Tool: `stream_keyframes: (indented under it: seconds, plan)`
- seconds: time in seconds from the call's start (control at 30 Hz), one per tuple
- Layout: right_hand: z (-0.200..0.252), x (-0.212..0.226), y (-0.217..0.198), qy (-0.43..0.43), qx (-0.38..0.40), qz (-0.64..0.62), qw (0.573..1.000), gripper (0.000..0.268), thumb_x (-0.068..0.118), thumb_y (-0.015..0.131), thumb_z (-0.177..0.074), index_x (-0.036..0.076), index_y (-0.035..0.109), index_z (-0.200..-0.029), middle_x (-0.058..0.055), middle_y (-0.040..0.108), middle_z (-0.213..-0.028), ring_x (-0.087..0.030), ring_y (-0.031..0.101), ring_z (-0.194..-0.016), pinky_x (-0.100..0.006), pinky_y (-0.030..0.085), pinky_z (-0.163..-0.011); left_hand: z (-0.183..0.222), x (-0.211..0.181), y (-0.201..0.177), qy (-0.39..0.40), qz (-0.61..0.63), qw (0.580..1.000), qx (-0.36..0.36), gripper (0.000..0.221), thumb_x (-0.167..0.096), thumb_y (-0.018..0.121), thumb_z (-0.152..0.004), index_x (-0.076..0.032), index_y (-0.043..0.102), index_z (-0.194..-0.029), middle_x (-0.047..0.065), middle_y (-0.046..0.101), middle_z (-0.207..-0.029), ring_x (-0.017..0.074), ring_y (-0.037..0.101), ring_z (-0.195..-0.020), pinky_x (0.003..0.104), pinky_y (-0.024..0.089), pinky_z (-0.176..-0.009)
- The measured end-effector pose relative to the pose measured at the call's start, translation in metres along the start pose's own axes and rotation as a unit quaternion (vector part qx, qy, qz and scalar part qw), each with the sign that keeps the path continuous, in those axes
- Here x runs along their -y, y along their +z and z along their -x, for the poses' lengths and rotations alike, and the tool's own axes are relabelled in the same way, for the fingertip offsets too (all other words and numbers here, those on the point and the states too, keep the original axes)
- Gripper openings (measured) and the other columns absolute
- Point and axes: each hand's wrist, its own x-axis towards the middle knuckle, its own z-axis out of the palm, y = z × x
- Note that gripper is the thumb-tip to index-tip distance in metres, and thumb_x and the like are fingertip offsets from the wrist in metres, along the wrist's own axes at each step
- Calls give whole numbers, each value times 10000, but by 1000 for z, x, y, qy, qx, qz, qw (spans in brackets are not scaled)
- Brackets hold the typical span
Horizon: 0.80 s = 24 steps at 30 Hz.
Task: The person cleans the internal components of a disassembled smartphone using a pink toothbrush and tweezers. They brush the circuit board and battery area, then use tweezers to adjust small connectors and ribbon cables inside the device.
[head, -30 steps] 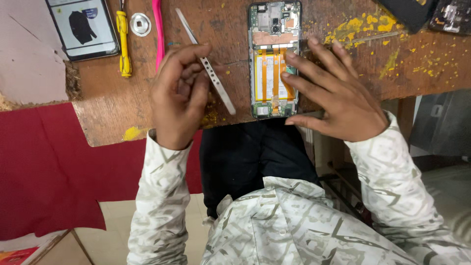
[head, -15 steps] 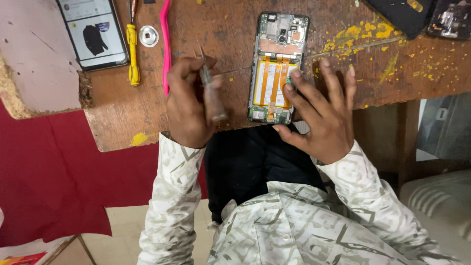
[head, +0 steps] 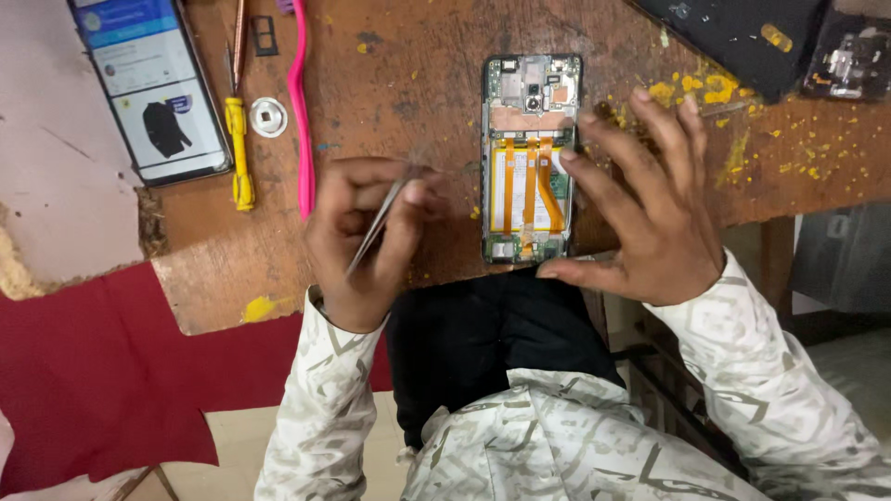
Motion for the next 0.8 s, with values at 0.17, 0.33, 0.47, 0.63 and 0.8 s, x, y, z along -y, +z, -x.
stream_keyframes:
  seconds: [0.17,0.33,0.47,0.63,0.8]
  plan:
    - [-17,6,13,12,22,19,1000,861,850,569,-892,244,567,-1504,-197,355,-1642,-484,217,-1531,-755,145,-1218,-27,1,9,-59,20,998,33,142,-40,697,-1041,69,706,-1132,102,760,-966,126,725,-853,255,602,-767]
    - [-20,2,16,8,59,18,998,848,858,534,-881,274,569,-1494,-222,293,-1649,-499,210,-1527,-766,167,-1213,-44,10,16,-160,62,983,70,144,-65,699,-997,58,703,-1071,68,754,-868,93,719,-750,230,586,-624]
    - [-22,5,14,19,67,16,997,813,851,546,-889,304,586,-1490,-199,301,-1645,-476,223,-1540,-741,192,-1233,-43,9,18,-133,55,988,48,159,-92,687,-1017,53,691,-1081,63,757,-917,88,739,-792,231,627,-675]
    - [-24,7,10,20,75,24,997,769,837,545,-904,367,580,-1511,-189,297,-1649,-470,220,-1534,-721,200,-1235,-39,11,18,-116,25,992,44,185,-111,711,-1022,59,699,-1094,83,755,-896,96,722,-777,231,603,-660]
    - [-24,8,10,26,80,30,996,772,843,548,-889,368,589,-1497,-178,288,-1652,-464,211,-1531,-719,195,-1229,-40,9,16,-104,11,993,52,189,-110,711,-1018,59,697,-1102,88,766,-926,110,754,-811,236,632,-677]
